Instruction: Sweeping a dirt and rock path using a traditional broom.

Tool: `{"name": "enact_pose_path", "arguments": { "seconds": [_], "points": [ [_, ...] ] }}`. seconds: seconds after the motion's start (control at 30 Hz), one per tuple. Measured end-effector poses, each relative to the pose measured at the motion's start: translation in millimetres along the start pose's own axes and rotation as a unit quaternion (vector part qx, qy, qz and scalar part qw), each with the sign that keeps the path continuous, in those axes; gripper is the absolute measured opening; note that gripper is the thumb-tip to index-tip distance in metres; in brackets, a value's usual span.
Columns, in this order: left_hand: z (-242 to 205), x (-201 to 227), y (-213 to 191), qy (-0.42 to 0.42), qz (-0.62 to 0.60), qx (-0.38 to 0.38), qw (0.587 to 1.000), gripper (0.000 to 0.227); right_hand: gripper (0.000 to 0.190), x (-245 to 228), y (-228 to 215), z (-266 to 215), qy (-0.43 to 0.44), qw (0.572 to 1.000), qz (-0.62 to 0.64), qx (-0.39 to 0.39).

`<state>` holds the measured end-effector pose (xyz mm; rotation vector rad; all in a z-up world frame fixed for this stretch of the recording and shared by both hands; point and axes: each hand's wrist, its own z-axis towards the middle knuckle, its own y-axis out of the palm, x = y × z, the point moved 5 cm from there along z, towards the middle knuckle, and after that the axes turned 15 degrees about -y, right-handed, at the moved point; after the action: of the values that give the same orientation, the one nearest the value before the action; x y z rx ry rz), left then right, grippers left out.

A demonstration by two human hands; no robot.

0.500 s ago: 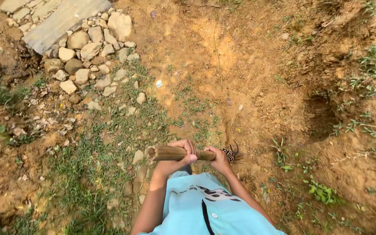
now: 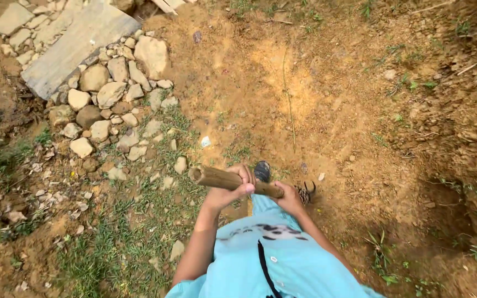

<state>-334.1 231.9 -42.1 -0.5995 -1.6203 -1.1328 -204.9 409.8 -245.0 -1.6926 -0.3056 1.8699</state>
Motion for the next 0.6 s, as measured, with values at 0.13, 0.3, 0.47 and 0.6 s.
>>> {"name": "enact_pose_path", "arguments": {
  "seconds": [0.13,0.3,0.47,0.6],
  "points": [
    [88.2,37.3,-46.6,-0.005,-0.05,0.011,0.999,0.026,0.033,25.2,-29.9,133.9,0.065,0.997,0.018,-0.033],
    [139.5,89.0,-87.6,0.118,-0.005,0.055,0.991,0.028,0.044,10.3,-62.6,274.3,-0.061,0.996,0.017,-0.06],
    [186.9,124.1,-151.3,0.146,-0.004,0.11,0.983,0.028,0.043,33.5,-47.5,372.0,-0.153,0.986,0.014,-0.07],
    [227.4,147.4,-217.8,0.147,0.002,0.135,0.98,0.026,0.039,40.5,-23.2,451.0,-0.155,0.984,0.004,-0.082]
  ]
}}
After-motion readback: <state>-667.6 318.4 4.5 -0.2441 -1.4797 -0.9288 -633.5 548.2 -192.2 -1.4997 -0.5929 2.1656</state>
